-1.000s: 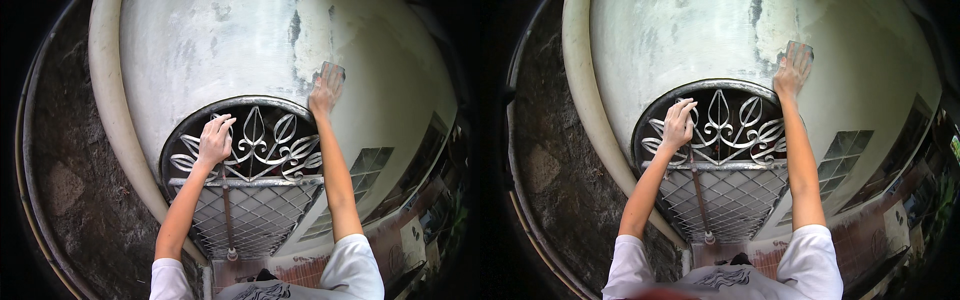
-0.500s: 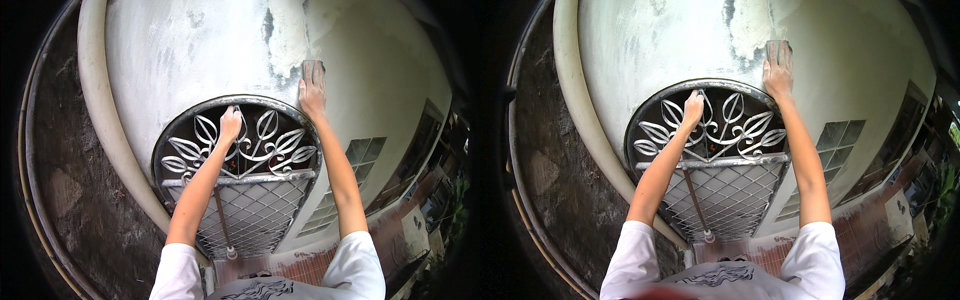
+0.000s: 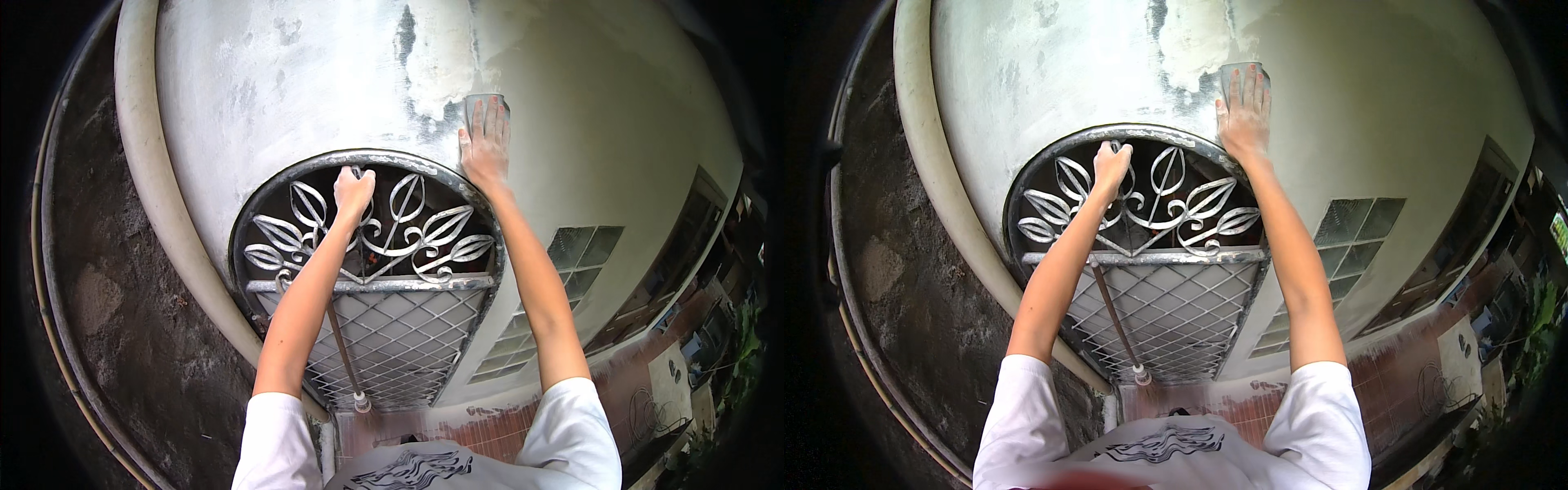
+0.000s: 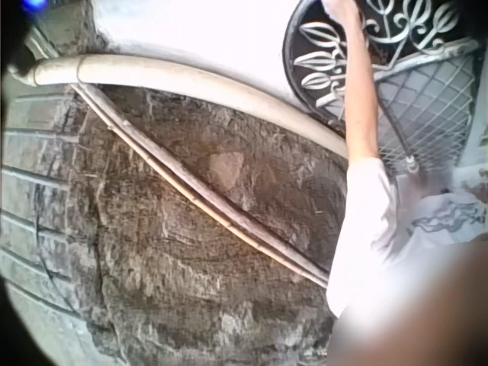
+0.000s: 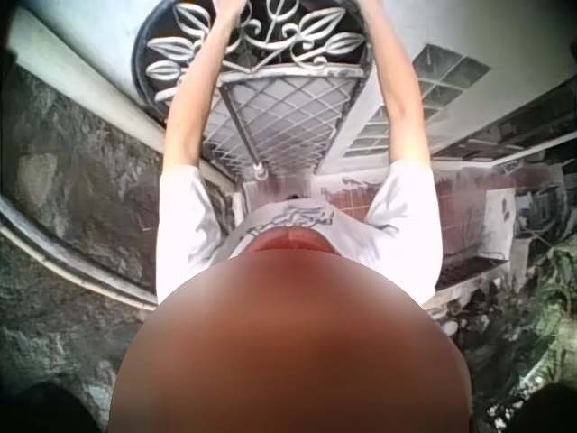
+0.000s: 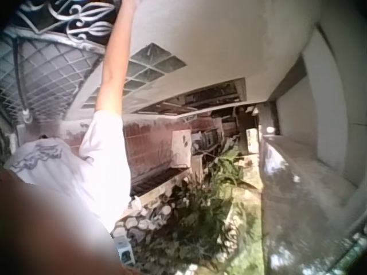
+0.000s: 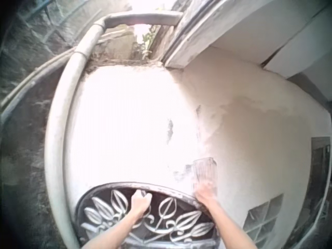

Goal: The person smooths a curved white wall surface using a small rectangular sanding block. They repeatedly rub the block across the wall with both hands, occasionally switching hands and adjusting grip, while standing on a metal scaffold.

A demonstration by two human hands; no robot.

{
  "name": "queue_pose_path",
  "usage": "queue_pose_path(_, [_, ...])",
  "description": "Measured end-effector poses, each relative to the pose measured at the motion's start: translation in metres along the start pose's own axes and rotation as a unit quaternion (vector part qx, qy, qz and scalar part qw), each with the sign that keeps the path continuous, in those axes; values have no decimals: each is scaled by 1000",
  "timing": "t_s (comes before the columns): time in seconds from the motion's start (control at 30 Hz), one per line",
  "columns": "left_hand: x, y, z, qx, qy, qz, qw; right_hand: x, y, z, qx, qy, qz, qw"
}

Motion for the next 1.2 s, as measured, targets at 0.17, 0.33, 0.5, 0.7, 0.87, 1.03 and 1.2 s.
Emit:
queue_pose_path(0.17, [-2, -4, -3, -4, -86, -37, 996, 1, -26, -7, -22, -3, -8, 1000])
queue_pose_path(0.33, [4, -5, -3, 51, -67, -8, 996, 15, -78, -45, -9, 16, -61, 998])
queue_pose_path(0.5, [17, -19, -8, 62, -83, -67, 992, 38, -171, -97, -79, 29, -108, 991])
queue_pose_path(0.7, [32, -19, -5, 205, -141, -54, 967, 75, -308, -136, -152, 39, -145, 977])
queue_pose_path(0.87, [-1, -7, 10, 223, 58, -178, 957, 98, -403, -121, -225, 34, -129, 965])
queue_pose_path(1.03, [6, -13, 5, 97, -32, -43, 994, 117, -469, -68, -362, -14, -136, 922])
queue_pose_path(1.2, [7, -16, 3, 108, -51, 32, 992, 131, -487, -47, -432, -108, -155, 882])
Point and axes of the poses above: each hand's wrist, its own z-axis away from the middle knuckle, its own x-axis out of the palm, y = z × x, the point moved 8 cm from there along -z, towards the middle knuckle, and after that the axes turned 11 degrees about y, right-handed, at the moved point
